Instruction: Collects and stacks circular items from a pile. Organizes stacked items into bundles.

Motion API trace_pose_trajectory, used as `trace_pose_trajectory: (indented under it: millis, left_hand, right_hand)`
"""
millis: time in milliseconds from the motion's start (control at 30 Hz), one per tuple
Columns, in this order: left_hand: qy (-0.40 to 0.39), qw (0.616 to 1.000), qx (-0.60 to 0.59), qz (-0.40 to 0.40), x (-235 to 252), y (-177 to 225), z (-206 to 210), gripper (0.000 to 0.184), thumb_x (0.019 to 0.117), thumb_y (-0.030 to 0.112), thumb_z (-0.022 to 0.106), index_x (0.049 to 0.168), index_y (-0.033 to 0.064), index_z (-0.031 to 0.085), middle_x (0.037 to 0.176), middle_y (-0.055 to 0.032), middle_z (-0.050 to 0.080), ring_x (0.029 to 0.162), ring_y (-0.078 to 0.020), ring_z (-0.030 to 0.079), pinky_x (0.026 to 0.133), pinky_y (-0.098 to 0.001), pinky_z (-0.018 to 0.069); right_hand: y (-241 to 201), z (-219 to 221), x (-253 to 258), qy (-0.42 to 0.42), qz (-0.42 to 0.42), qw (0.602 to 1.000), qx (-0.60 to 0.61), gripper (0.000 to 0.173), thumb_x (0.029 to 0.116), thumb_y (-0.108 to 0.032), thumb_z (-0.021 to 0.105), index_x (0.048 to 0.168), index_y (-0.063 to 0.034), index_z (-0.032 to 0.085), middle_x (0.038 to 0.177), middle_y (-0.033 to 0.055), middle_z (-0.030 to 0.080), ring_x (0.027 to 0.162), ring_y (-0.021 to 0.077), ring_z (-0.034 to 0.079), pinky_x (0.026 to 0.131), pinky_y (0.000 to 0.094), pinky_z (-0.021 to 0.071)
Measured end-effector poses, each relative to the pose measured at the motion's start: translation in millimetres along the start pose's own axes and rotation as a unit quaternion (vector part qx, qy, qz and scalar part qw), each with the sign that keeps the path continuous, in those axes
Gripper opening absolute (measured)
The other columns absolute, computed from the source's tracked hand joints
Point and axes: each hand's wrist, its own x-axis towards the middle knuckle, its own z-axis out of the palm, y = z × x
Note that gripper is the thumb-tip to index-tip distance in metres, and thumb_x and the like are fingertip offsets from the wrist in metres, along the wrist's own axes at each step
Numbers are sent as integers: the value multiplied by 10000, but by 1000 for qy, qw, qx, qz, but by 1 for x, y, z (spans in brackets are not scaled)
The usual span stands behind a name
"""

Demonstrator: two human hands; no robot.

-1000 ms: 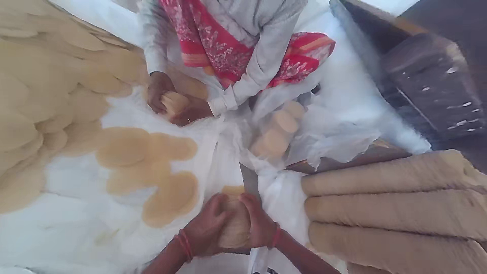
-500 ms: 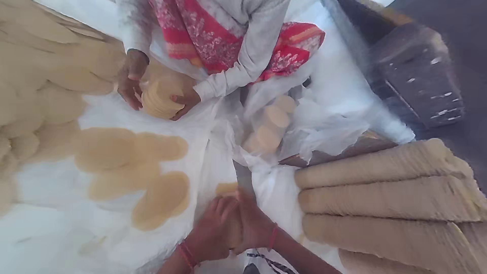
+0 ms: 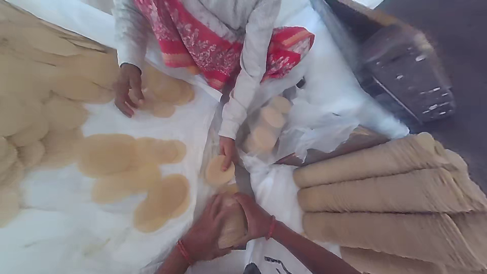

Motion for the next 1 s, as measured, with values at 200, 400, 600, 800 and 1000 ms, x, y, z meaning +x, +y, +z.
trace_pose_trajectory:
  millis: [200,400,600,800,1000]
  left_hand:
    - [15,999,-43,-11,-9,-19,7,1315,499,661,905,1538,77,349,1555,-351,305,1424,-412,413,1121,-492,453]
    - [40,999,0,-2,8,13,-25,1254,523,580,909,1483,-32,384,1396,-347,507,1265,-436,567,1016,-508,526]
    - [10,999,42,-28,12,30,-29,1281,326,457,927,1439,2,483,1365,-265,569,1271,-489,525,1034,-590,475]
    - [-35,998,10,-59,16,23,-12,1263,309,407,952,1426,23,502,1357,-279,552,1258,-484,527,996,-576,504]
    - [-55,997,-8,-60,18,22,-13,1297,298,330,959,1443,-11,457,1396,-306,504,1253,-444,555,973,-506,546]
  right_hand:
    - [9,5,-5,29,-14,999,14,1315,447,-530,960,1430,135,393,1396,339,529,1302,388,562,1115,411,469]
    - [-5,-7,-6,58,-22,996,65,1316,459,-511,946,1443,133,356,1395,336,517,1290,336,571,1089,373,483]
    - [14,21,-26,40,63,997,31,1177,513,-410,943,1452,95,444,1483,291,489,1390,390,481,1168,503,398]
    - [11,25,-32,-41,170,984,-19,1233,510,-370,963,1520,44,390,1577,277,380,1473,436,353,1204,547,330]
    - [-14,1,-26,-11,42,999,-17,1539,431,-656,921,1531,170,232,1574,392,286,1496,429,329,1239,422,307]
